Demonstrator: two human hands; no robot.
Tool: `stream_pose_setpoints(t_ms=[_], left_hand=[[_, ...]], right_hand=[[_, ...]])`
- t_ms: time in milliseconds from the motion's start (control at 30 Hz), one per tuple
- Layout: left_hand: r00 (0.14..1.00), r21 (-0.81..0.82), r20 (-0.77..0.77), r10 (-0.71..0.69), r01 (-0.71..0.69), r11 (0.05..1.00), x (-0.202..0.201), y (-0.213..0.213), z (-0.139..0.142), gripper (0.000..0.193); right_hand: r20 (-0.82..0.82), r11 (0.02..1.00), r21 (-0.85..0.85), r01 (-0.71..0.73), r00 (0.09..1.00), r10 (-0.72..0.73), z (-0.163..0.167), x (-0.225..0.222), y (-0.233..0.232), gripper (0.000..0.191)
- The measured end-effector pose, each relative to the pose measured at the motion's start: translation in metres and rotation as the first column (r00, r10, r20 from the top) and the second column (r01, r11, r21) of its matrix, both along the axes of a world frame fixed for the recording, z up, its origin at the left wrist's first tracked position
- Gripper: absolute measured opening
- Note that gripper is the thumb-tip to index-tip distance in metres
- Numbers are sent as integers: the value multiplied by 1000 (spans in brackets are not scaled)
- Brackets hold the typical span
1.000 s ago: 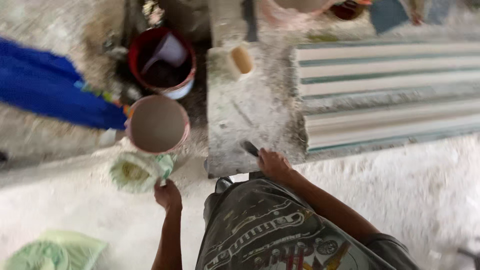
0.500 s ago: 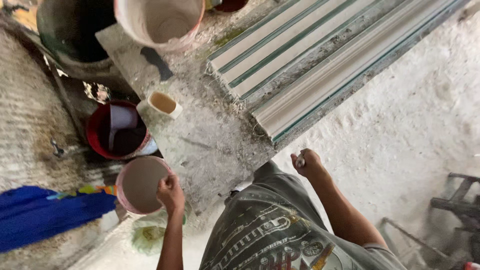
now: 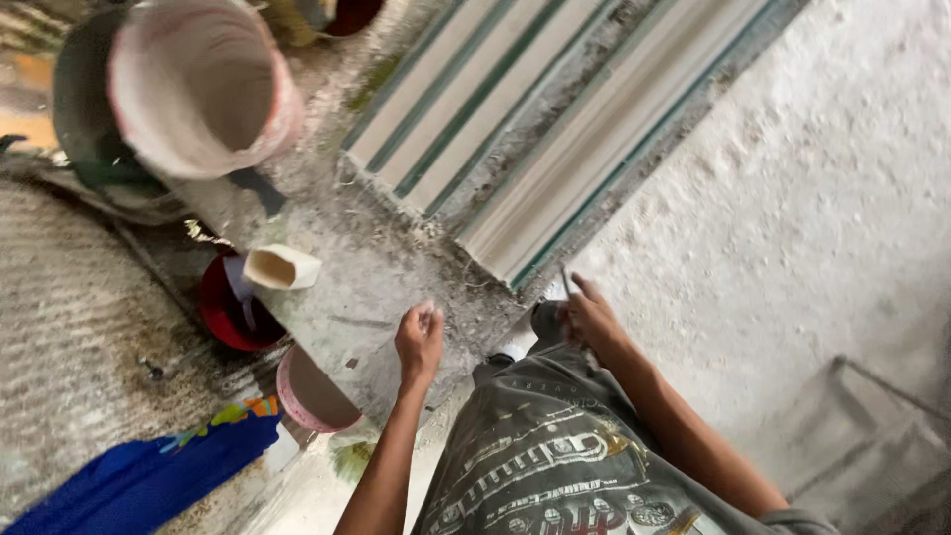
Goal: The person sands long decorative plaster moldings laid on a workbench, rubbing a small sanding block along the grooved surfaces by hand. They slide and flip the moldings to reach different sides and move between several pieces, working the full length of each strip.
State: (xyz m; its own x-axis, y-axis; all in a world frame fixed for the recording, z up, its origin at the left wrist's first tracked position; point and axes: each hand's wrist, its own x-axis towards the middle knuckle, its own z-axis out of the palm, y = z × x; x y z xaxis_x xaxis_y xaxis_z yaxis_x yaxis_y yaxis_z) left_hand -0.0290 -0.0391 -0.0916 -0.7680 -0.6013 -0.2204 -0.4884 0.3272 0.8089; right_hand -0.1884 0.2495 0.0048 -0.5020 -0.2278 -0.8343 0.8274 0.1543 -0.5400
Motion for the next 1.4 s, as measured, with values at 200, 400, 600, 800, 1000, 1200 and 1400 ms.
stream_pose_setpoints(t_ms=[200, 400, 600, 800, 1000, 1200, 1400], left_hand=[[916, -232, 83, -392, 400, 887, -78, 40, 19, 44], [697, -211, 287, -657, 715, 666, -110, 44, 9, 63], [441, 16, 490, -752, 858, 513, -118, 31, 14, 81], [341, 203, 505, -793, 846, 494, -159, 26, 33, 92], [396, 327, 499, -771, 738, 591, -182, 20, 31, 87], [635, 362, 349, -690, 587, 724, -176, 22, -1, 74], [779, 361, 330, -533, 418, 834, -185, 18, 2, 69]], right_hand=[[-42, 994, -111, 6, 999, -11, -33, 13, -29, 59], [4, 946, -171, 275, 961, -278, -52, 32, -61, 55], [47, 975, -30, 221, 974, -220, -40, 35, -66, 54], [-148, 702, 448, -553, 729, 669, -12, -5, -41, 42], [-10, -188, 800, -570, -327, 945, 11, -101, -38, 38], [-46, -520, 662, -539, -722, 690, -14, -145, -84, 35], [-101, -619, 614, -490, -826, 554, -17, -163, -115, 39]])
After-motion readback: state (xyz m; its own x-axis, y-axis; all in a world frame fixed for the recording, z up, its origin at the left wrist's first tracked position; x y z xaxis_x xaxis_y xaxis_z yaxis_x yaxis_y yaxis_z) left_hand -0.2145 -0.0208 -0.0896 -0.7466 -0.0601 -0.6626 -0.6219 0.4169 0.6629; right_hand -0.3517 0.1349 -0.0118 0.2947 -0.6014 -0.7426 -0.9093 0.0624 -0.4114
